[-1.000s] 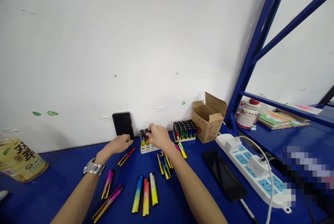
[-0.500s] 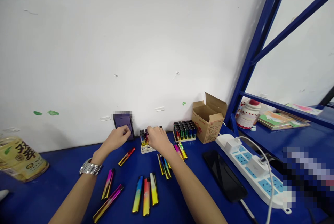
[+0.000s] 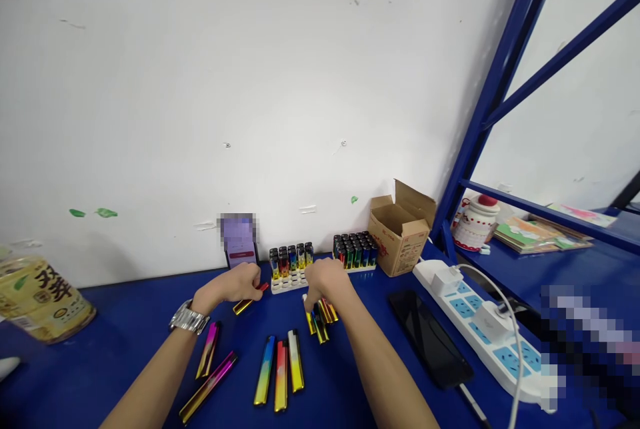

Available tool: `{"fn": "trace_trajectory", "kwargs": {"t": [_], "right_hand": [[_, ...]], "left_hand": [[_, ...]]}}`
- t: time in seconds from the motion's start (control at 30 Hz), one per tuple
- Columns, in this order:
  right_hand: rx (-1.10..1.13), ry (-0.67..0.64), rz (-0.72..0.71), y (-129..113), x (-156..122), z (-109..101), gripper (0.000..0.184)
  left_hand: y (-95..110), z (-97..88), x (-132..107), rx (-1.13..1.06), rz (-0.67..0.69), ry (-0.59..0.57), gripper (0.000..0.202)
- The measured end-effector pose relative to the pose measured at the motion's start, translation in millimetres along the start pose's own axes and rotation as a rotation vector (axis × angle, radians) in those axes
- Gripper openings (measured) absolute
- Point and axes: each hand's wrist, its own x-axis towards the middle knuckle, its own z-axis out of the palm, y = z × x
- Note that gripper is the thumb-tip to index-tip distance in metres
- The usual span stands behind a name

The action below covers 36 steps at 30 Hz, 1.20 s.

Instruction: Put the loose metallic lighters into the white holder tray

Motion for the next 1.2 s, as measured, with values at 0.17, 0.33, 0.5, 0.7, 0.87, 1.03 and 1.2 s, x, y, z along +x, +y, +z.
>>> {"fn": "trace_trajectory", "kwargs": {"t": [0.17,0.33,0.5,0.7,0.87,1.03,1.2], "right_hand": [[0.132,-0.023,-0.084,3,15,23,0.024],[0.136,-0.053,-0.243,10,20,24,0.033],[0.567,0.19,-0.571,16,25,18,0.03],[1.21,0.721,-0.553,14,40,16,0.014],[1.619,0.809,-0.571,9,56,20,0.015],[1.672,0.557,-0.539,6,63,32,0.029],[1.679,0.418,-0.263,-1,70,39,0.051]], "left_hand": [[9,-10.0,-3,-0.086,0.068,0.054,0.018],[24,-15.6,-9,-0.311,0.127,0.133,0.012],[29,-15.2,-8,-0.45,0.195,0.28,0.009],[26,-9.0,0,-0.717,0.296,0.424,0.022],[38,-4.9,-2,-1.02,0.359,0.37,0.029],[45,-2.4,-1,-1.178,0.282,0.358,0.035],[45,-0.3,0,-1.206,0.121,0.282,0.049]]}}
